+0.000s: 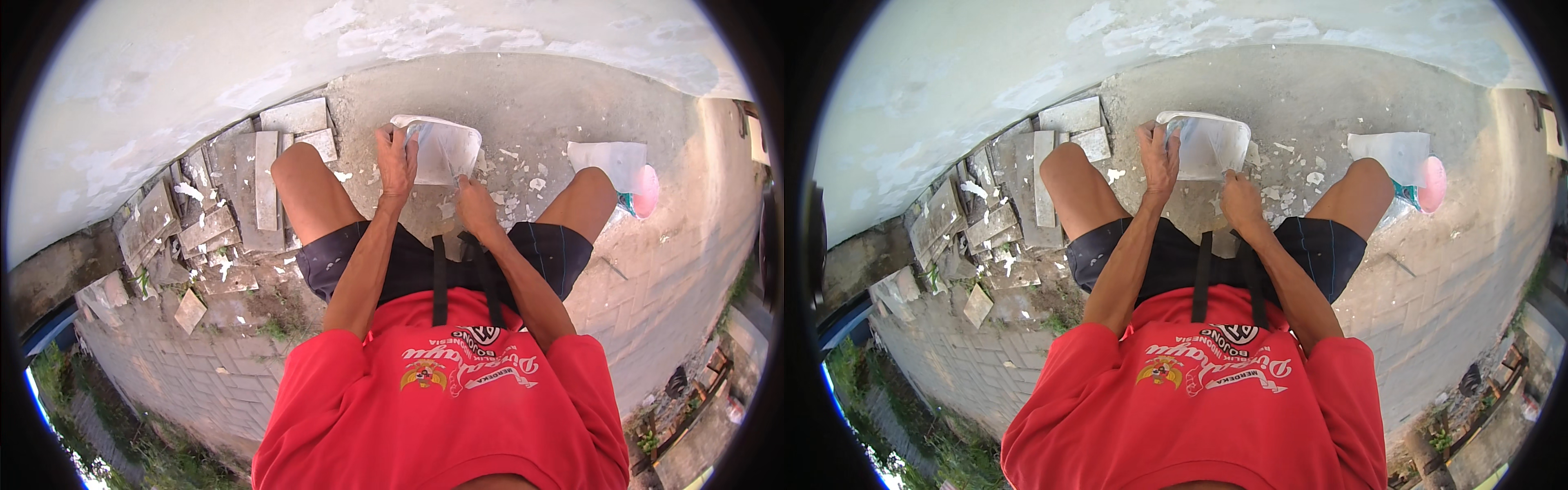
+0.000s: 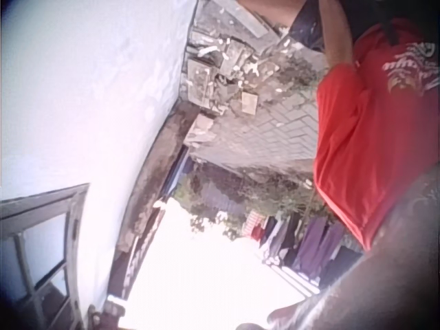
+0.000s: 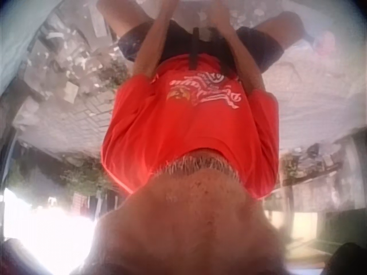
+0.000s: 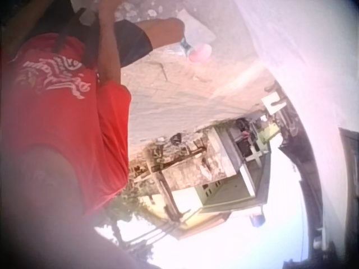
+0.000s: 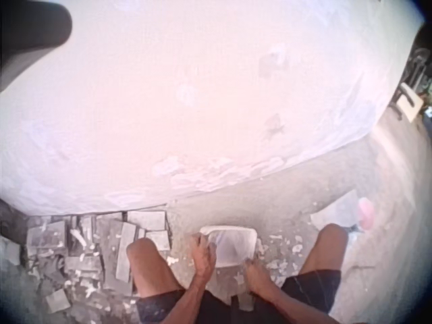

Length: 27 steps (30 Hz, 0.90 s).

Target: The person applies plaster onto a wall using a putty knife, smooths it, and scrapes the wall surface. They then mix and spread plaster between two putty knives before placing the tools into a container.

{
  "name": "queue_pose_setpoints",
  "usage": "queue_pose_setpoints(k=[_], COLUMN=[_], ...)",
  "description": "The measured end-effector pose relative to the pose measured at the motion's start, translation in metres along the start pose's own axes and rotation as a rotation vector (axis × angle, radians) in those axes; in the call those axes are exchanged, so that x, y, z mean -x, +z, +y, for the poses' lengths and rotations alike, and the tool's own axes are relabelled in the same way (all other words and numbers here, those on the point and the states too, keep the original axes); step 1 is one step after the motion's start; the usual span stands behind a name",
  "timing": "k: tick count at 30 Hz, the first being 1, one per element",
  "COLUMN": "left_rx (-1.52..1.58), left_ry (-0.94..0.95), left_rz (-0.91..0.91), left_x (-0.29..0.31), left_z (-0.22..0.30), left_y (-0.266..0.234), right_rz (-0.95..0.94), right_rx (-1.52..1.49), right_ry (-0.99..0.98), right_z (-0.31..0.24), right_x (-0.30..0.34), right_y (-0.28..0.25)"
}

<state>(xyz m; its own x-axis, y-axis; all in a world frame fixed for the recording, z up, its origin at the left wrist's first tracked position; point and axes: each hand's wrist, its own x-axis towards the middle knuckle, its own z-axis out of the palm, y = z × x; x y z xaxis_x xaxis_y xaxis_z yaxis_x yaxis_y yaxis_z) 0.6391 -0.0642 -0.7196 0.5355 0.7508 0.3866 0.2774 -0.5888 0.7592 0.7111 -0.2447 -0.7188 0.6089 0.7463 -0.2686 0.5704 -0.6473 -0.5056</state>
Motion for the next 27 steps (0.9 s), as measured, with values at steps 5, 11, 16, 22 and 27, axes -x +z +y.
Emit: queue_pose_setpoints(k=[5,11,16,22,27], left_rx=[0.148,0.192,0.204,0.334,0.579], left_ry=[-0.081,-0.144,-0.178,-0.324,-0.612], left_rz=[-0.005,0.051,0.087,0.152,0.235], left_x=[0.008,0.013,0.016,0.011,0.005], left_z=[0.003,-0.011,-0.013,-0.029,-0.022], left_y=[0.008,0.006,0.004,-0.01,-0.033], right_rz=[-0.03,-0.016,-0.192,-0.337,-0.316], right_rx=[-0.059,-0.216,-0.599,-1.183,-1.159], right_ry=[0.029,0.016,0.275,0.647,0.525], right_z=[-0.005,-0.035,-0.05,-0.005,0.001], right_x=[-0.002,-0.005,-0.009,-0.013,-0.004], right_y=[-0.008,-0.009,-0.013,-0.044,-0.086])
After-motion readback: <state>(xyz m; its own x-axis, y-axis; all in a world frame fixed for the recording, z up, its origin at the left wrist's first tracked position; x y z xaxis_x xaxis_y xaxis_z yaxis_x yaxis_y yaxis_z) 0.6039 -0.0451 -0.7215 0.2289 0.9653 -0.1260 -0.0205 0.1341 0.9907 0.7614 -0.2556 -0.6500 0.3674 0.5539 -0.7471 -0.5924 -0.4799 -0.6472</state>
